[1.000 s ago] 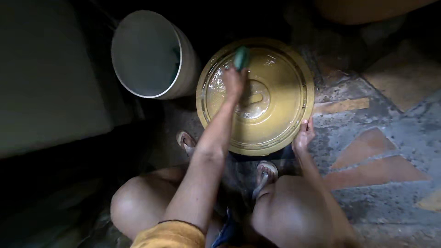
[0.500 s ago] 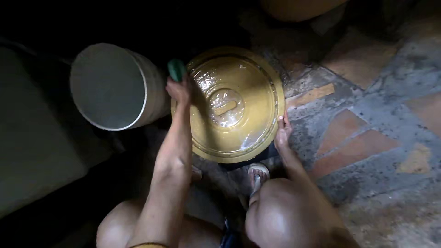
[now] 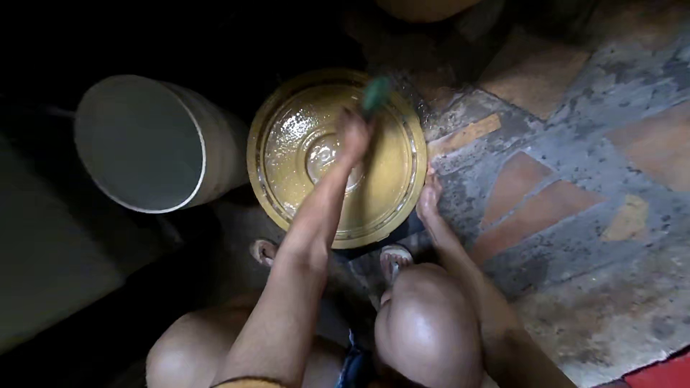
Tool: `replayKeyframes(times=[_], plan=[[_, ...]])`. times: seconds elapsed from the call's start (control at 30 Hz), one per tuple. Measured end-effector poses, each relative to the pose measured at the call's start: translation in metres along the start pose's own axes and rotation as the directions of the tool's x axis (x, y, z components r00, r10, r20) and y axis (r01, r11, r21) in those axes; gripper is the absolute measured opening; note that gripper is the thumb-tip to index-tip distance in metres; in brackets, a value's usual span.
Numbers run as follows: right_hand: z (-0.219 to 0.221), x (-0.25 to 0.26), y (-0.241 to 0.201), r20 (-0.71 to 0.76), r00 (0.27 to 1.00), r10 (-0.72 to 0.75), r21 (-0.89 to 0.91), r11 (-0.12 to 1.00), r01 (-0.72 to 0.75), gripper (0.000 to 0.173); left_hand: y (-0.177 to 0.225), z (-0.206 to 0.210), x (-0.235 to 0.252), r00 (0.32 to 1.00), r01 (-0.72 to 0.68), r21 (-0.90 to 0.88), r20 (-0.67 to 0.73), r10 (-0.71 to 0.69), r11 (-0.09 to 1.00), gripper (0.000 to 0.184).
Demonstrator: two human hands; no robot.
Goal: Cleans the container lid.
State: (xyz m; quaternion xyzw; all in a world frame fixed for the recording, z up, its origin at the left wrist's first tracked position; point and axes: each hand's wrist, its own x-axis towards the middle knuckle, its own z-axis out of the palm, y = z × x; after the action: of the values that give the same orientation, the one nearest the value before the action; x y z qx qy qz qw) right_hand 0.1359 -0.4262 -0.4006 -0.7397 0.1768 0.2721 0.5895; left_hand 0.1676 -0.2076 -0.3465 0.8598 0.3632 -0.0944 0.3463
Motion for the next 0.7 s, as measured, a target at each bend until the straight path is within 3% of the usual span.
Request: replayKeyframes(times=[0.03, 0.1, 0.23, 0.33, 0.4, 0.47, 0.53, 0.6, 0.63, 0.7], plan=[[-0.001, -0.001, -0.001, 0.004, 1.000, 0.007, -0.008, 1.000, -0.007, 0.056, -0.003, -0.011, 0.014, 0.994, 0.080, -0.046, -0.075, -0.084, 0.996, 0.066], [-0.002, -0.004, -0.004, 0.016, 1.000, 0.023, -0.019, 1.000, -0.023, 0.059, 0.003, -0.003, 0.007, 0.991, 0.077, -0.045, -0.110, -0.081, 0.996, 0.069], [0.000, -0.001, -0.007, 0.009, 1.000, 0.020, -0.004, 1.000, -0.020, 0.063, 0.005, 0.066, -0.107, 0.977, -0.213, 0.059, 0.006, 0.213, 0.975, 0.056], [0.005, 0.009, -0.001, -0.030, 0.998, -0.057, 0.028, 0.998, 0.058, 0.055, -0.060, 0.081, -0.181, 0.937, -0.346, 0.118, -0.001, 0.349, 0.931, 0.051], [0.007, 0.013, 0.005, 0.005, 0.994, -0.112, 0.004, 0.994, 0.112, 0.054, -0.114, 0.048, -0.205, 0.928, -0.372, 0.157, 0.070, 0.365, 0.915, 0.046], [0.006, 0.011, 0.011, 0.006, 0.992, -0.123, -0.061, 0.990, 0.123, 0.056, -0.160, -0.003, -0.207, 0.951, -0.307, 0.195, 0.107, 0.291, 0.932, 0.045], [0.003, 0.004, 0.007, 0.028, 0.997, -0.078, -0.134, 0.988, 0.081, 0.060, -0.191, -0.040, -0.183, 0.999, -0.027, 0.212, -0.022, 0.033, 0.977, 0.051], [0.007, 0.000, 0.005, 0.005, 0.996, -0.084, -0.197, 0.977, 0.083, 0.060, -0.179, -0.052, -0.146, 0.945, 0.303, 0.088, -0.158, -0.287, 0.949, 0.063], [0.011, 0.001, 0.005, -0.031, 0.994, -0.107, -0.278, 0.956, 0.095, 0.059, -0.159, -0.046, -0.129, 0.915, 0.359, 0.004, -0.197, -0.351, 0.933, 0.065], [0.018, -0.003, 0.000, -0.047, 0.972, -0.229, -0.542, 0.824, 0.168, 0.058, -0.110, -0.013, -0.118, 0.932, 0.297, -0.048, -0.202, -0.301, 0.954, 0.062]])
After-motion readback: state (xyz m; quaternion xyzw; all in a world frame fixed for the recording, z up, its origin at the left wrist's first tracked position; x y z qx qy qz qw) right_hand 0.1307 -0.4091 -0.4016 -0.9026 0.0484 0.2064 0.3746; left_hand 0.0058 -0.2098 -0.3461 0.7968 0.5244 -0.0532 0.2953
